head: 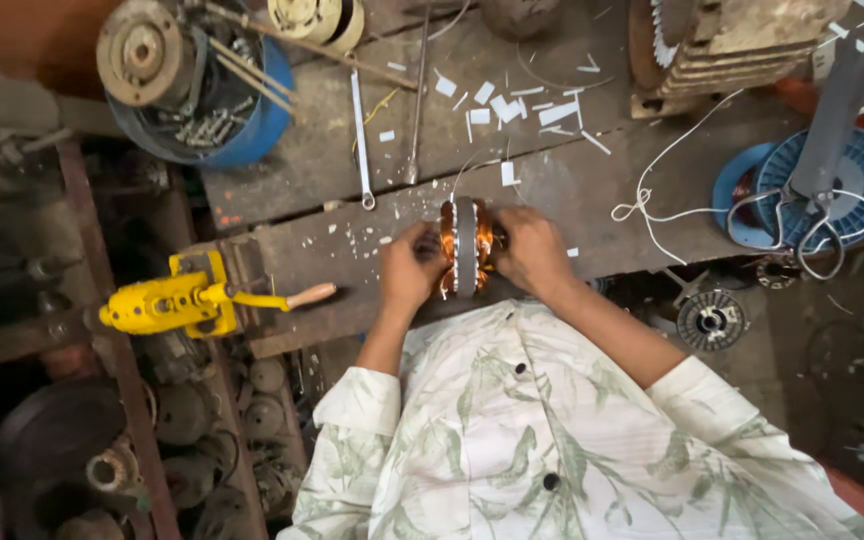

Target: The person winds a copper wire around a motor stator core, carefully inserting white insulating spacers between the windings. They manipulate the wire and the stator by hand, ensuring the coils are tightly packed and properly aligned within the slots.

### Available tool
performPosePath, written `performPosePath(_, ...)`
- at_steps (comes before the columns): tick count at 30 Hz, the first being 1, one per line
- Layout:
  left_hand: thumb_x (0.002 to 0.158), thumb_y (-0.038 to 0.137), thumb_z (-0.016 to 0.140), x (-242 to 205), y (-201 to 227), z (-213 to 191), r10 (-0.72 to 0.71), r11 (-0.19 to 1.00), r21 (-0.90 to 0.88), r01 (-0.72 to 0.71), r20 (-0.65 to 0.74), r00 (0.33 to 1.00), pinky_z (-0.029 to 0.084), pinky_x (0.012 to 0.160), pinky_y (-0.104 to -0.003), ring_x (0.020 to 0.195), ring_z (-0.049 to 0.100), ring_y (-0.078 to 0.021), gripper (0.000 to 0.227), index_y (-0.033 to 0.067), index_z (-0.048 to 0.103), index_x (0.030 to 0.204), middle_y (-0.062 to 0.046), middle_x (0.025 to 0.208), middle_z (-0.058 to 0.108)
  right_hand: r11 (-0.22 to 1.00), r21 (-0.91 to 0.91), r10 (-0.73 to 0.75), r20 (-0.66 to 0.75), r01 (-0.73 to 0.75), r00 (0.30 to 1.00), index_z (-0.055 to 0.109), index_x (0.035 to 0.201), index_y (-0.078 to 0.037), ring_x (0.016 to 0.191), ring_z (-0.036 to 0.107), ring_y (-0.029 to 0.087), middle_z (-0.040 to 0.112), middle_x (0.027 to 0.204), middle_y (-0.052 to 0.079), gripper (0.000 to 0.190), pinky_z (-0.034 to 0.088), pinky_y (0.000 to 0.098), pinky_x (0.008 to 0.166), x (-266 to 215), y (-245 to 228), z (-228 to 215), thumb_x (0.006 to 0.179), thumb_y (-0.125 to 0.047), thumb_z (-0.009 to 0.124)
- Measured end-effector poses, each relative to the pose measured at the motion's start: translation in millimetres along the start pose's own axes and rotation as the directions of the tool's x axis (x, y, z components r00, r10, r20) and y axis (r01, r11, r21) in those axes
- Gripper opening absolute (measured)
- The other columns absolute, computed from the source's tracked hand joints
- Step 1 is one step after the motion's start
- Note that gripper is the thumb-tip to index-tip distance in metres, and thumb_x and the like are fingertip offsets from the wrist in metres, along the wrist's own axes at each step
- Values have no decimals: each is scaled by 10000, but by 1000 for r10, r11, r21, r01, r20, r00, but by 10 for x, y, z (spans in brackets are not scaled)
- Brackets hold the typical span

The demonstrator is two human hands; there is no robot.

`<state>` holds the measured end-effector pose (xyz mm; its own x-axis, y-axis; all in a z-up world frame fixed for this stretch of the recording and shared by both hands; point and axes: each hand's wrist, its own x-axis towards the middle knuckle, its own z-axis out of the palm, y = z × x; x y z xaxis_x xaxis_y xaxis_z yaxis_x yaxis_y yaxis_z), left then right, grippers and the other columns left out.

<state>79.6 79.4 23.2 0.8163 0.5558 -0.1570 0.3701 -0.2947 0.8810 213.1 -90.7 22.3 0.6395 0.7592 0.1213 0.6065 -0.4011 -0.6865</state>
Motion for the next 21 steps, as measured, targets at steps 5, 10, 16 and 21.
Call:
performPosePath(5,767,-21,721,68,-219,38,50,998,-28,-50,1,999,580,838,-330,891,756,-213,315,-4,733,1081,-126,985,773,997,64,-49,25,48,998,664,1095,26,987,636,449,679,1043,242,409,516,513,865,68,71,-2,717,-109,736)
performPosePath(10,741,-22,735,127,-314,38,8,1000,0,-8,-27,1000,563,842,-330,888,744,-231,342,-4,737,1083,-126,987,785,995,61,-74,4,74,997,665,1016,-62,976,661,396,691,1025,155,234,539,490,857,80,93,56,848,-185,771)
performPosePath(16,725,-25,742,86,-31,37,145,989,35,-146,26,989,544,857,-381,924,716,-296,335,-30,723,1060,-180,996,728,991,108,-79,-23,81,997,638,1024,-47,958,652,402,668,1012,154,296,534,498,837,113,39,41,768,-139,756)
performPosePath(21,791,46,757,92,73,-29,16,989,145,-21,39,999,538,853,-417,1011,713,-383,325,-35,660,1090,-225,1057,718,982,175,-78,51,68,996,666,1010,-60,953,663,384,684,1015,138,250,528,483,836,124,33,11,793,-145,757)
